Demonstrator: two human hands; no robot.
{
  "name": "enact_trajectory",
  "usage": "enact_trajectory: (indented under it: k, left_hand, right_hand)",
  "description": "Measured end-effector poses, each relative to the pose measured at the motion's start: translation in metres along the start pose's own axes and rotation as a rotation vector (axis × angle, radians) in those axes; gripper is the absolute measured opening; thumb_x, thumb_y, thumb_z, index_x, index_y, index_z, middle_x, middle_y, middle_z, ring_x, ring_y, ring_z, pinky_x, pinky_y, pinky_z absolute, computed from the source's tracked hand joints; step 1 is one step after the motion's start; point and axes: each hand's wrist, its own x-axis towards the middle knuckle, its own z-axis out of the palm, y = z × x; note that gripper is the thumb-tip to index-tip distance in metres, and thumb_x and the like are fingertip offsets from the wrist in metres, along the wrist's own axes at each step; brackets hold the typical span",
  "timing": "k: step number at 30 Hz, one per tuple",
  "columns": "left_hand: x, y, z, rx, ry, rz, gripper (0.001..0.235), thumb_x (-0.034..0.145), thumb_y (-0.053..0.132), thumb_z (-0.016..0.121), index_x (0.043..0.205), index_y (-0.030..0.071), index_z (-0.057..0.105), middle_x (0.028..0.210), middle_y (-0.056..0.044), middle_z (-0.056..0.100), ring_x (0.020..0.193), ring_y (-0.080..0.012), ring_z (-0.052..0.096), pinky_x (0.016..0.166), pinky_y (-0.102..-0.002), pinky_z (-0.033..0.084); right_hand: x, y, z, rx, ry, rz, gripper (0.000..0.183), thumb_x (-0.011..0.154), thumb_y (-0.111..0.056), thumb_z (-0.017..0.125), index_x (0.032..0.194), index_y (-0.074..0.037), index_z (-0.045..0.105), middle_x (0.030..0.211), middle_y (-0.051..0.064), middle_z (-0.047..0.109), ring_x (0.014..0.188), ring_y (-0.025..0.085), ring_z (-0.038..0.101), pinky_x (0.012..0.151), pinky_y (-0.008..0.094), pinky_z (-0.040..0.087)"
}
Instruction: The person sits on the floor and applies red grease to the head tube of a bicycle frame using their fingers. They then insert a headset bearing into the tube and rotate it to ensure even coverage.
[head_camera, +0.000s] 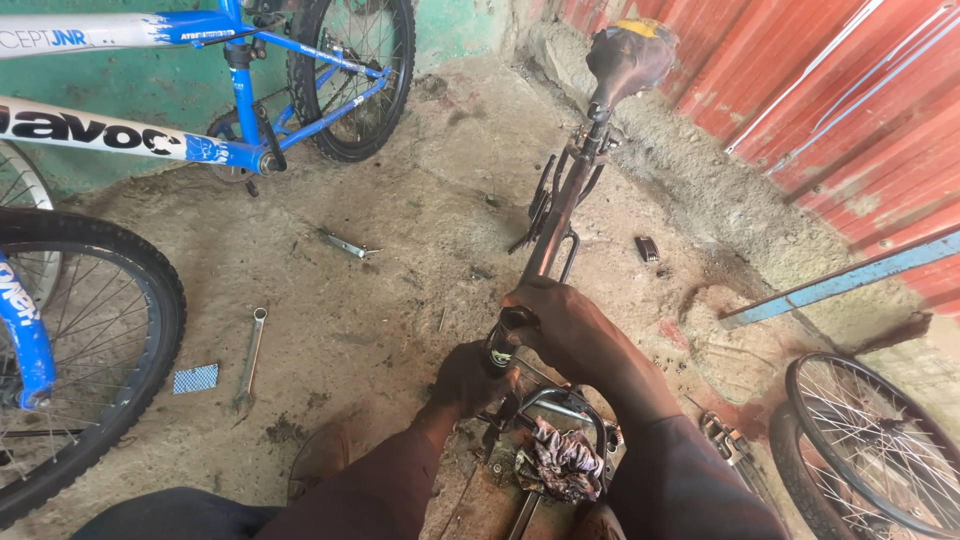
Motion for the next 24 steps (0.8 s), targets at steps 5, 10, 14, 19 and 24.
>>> enact_trajectory:
  k: [5,10,14,19,24]
  left_hand:
    - [0.0,0.001,0.0,0.002,0.012,-0.014,0.055,0.07,0.054,0.073,0.097,0.005,0.071,0.088,-0.015,0.076,0.094,-0.0332,0.076,0.083,-0.044,0.057]
    - [0.006,-0.012,0.006,-0.034,0.034,-0.025,0.059,0.067,0.057,0.075,0.097,0.006,0.072,0.088,-0.016,0.076,0.093,-0.0339,0.076,0.083,-0.046,0.057]
    - [0.005,-0.013,0.005,-0.048,0.035,-0.022,0.055,0.069,0.055,0.075,0.098,0.007,0.072,0.091,-0.017,0.076,0.096,-0.0362,0.075,0.083,-0.048,0.057]
    - [0.004,-0.008,0.005,-0.034,0.029,-0.022,0.053,0.069,0.054,0.074,0.097,0.008,0.072,0.09,-0.015,0.076,0.095,-0.0338,0.076,0.084,-0.045,0.057]
    - [0.001,-0.004,0.004,0.001,0.016,-0.024,0.051,0.073,0.052,0.073,0.098,0.008,0.072,0.091,-0.016,0.076,0.096,-0.0355,0.076,0.084,-0.046,0.058]
  right_hand:
    - [-0.002,-0.004,-0.003,-0.018,-0.001,-0.043,0.036,0.085,-0.01,0.076,0.121,-0.008,0.074,0.1,0.015,0.073,0.102,0.032,0.071,0.083,0.044,0.059]
    - [-0.004,-0.011,-0.004,-0.039,0.01,0.006,0.043,0.084,-0.02,0.08,0.125,-0.011,0.071,0.104,0.015,0.073,0.104,0.033,0.071,0.085,0.046,0.06]
    - [-0.002,-0.015,-0.002,-0.067,0.022,0.04,0.031,0.087,-0.021,0.077,0.117,-0.012,0.075,0.098,0.011,0.073,0.097,0.03,0.073,0.08,0.042,0.06]
    - [0.006,0.007,0.015,-0.156,0.021,0.211,0.035,0.09,-0.039,0.076,0.112,-0.012,0.072,0.091,0.007,0.073,0.087,0.025,0.074,0.078,0.04,0.06]
    - [-0.006,-0.013,-0.007,-0.302,-0.04,0.328,0.038,0.095,-0.054,0.067,0.101,-0.018,0.076,0.084,0.004,0.075,0.085,0.021,0.075,0.077,0.036,0.059]
